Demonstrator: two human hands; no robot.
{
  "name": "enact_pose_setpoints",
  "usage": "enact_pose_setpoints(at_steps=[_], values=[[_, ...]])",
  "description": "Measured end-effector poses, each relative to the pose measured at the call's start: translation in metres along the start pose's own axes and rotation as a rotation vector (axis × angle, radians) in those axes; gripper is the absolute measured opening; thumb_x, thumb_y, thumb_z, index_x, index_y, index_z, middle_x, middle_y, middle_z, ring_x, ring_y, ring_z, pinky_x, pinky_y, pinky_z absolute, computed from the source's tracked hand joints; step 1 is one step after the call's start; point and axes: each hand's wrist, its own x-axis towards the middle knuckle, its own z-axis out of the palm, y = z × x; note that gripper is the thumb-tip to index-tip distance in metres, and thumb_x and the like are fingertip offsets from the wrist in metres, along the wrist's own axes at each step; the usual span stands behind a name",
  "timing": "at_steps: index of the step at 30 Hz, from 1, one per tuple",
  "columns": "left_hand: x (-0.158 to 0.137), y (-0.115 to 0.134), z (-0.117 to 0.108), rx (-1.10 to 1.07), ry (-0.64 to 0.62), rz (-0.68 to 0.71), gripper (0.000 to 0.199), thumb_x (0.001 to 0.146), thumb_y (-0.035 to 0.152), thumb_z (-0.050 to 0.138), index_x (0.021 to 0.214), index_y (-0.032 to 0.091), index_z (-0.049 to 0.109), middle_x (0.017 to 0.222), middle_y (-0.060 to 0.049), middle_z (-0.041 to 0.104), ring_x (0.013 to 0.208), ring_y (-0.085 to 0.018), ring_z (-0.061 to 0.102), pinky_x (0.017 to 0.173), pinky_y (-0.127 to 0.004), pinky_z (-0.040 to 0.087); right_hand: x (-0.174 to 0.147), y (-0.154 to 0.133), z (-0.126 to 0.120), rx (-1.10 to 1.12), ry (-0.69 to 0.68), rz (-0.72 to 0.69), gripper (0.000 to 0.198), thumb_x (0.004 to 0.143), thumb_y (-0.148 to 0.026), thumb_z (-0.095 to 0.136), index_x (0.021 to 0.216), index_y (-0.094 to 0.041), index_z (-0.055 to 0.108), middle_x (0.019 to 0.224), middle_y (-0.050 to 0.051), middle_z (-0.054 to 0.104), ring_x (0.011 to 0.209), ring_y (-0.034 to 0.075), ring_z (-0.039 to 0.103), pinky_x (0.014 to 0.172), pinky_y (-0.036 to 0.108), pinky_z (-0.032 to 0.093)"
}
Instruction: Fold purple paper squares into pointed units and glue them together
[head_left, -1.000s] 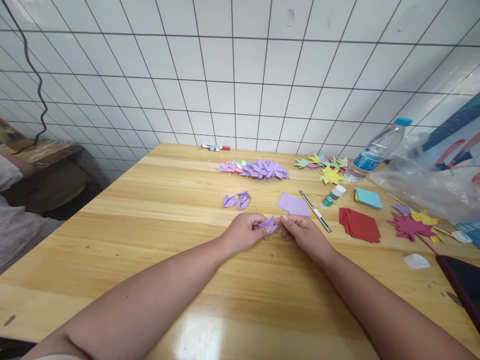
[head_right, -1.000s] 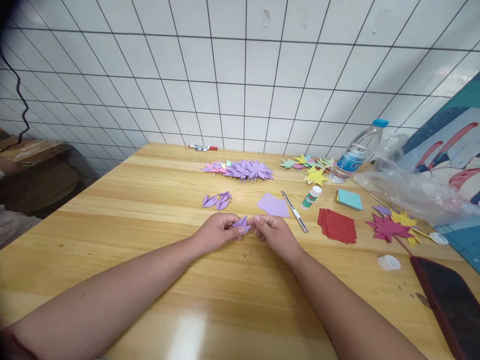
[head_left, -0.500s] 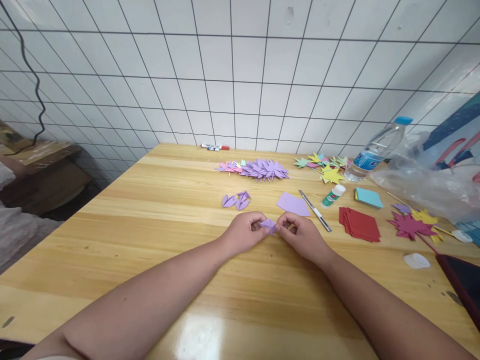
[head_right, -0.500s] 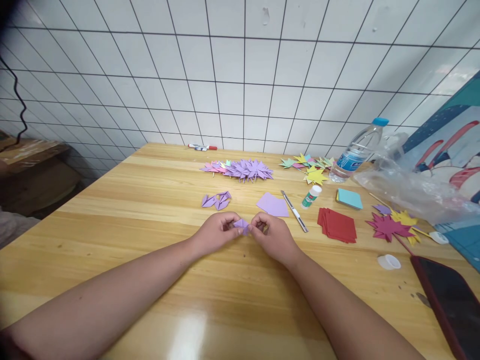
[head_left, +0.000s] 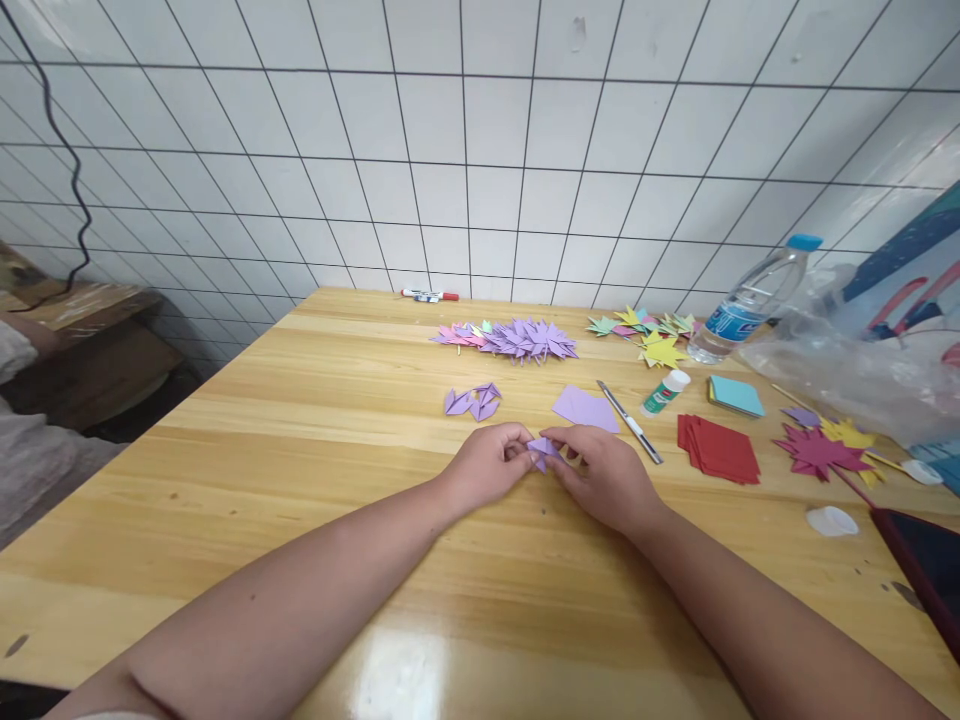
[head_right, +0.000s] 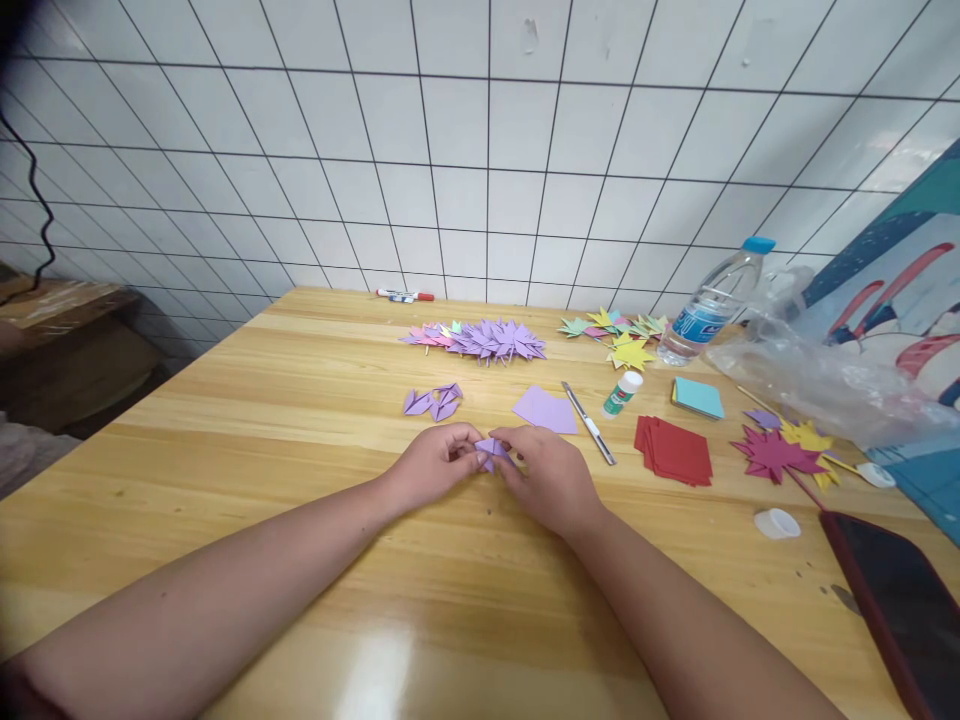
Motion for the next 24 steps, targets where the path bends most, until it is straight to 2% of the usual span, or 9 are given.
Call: enact_pose_setpoints(at_steps=[4, 7, 10, 13, 16, 21, 24], values=[[0.0003, -0.0012, 0.0008, 0.009, 0.009, 0.017, 0.016, 0.078, 0.03, 0.053, 0.081, 0.016, 0.06, 0.071, -0.002, 0.064, 0.061, -0.011, 0.055, 0.057, -0.021, 0.041, -0.0014, 0.0021, -0.0007, -0.062, 0.018, -0.013, 0.028, 0.086, -0.029, 0.046, 0.107, -0.022, 0.064, 0.087, 0.006, 0.07, 0.079, 0.02, 0.061, 0.069, 0.03, 0.043], [0.0002, -0.0004, 0.0006, -0.007, 0.026, 0.015, 0.015, 0.077, 0.03, 0.054, 0.079, 0.016, 0.058, 0.069, -0.001, 0.062, 0.06, -0.011, 0.054, 0.056, -0.02, 0.04, -0.0011, 0.0022, -0.0021, -0.055, 0.006, 0.028, 0.028, 0.087, -0.028, 0.043, 0.099, -0.025, 0.068, 0.085, 0.005, 0.071, 0.078, 0.021, 0.062, 0.069, 0.03, 0.042], [0.0007, 0.001, -0.0004, -0.067, 0.029, -0.005, 0.014, 0.076, 0.03, 0.054, 0.079, 0.017, 0.056, 0.067, 0.001, 0.062, 0.059, -0.011, 0.054, 0.055, -0.02, 0.039, 0.0006, 0.0024, -0.0014, 0.069, -0.036, 0.143, 0.027, 0.086, -0.029, 0.042, 0.085, -0.024, 0.069, 0.072, 0.002, 0.069, 0.064, 0.018, 0.061, 0.058, 0.027, 0.041], [0.0014, 0.0013, -0.0013, -0.102, 0.03, -0.025, 0.013, 0.075, 0.028, 0.054, 0.081, 0.017, 0.055, 0.064, 0.002, 0.06, 0.057, -0.01, 0.053, 0.054, -0.019, 0.038, 0.0021, 0.0024, 0.0015, 0.238, -0.062, 0.221, 0.022, 0.082, -0.029, 0.047, 0.09, -0.023, 0.066, 0.068, 0.0, 0.067, 0.057, 0.015, 0.058, 0.053, 0.024, 0.041], [0.0015, 0.0, -0.0009, -0.05, 0.016, -0.012, 0.013, 0.075, 0.028, 0.054, 0.081, 0.017, 0.058, 0.062, 0.003, 0.057, 0.055, -0.01, 0.05, 0.053, -0.019, 0.037, 0.0024, 0.0016, 0.0034, 0.267, -0.024, 0.215, 0.028, 0.078, -0.031, 0.054, 0.104, -0.023, 0.062, 0.077, 0.0, 0.067, 0.061, 0.014, 0.059, 0.058, 0.025, 0.043], [0.0003, -0.0017, 0.0007, 0.003, 0.012, 0.016, 0.017, 0.078, 0.029, 0.052, 0.086, 0.017, 0.06, 0.066, 0.001, 0.059, 0.057, -0.01, 0.051, 0.055, -0.02, 0.038, 0.0026, 0.0019, 0.0023, 0.256, -0.036, 0.198, 0.02, 0.081, -0.03, 0.05, 0.086, -0.023, 0.068, 0.072, 0.001, 0.067, 0.062, 0.015, 0.057, 0.058, 0.026, 0.041], [-0.0001, -0.0008, 0.0003, 0.004, 0.02, 0.005, 0.018, 0.078, 0.03, 0.052, 0.086, 0.017, 0.062, 0.068, 0.0, 0.061, 0.059, -0.011, 0.053, 0.055, -0.02, 0.039, 0.0032, 0.0019, 0.002, 0.313, -0.034, 0.228, 0.019, 0.08, -0.028, 0.051, 0.085, -0.022, 0.068, 0.072, 0.001, 0.068, 0.062, 0.015, 0.058, 0.057, 0.025, 0.041]])
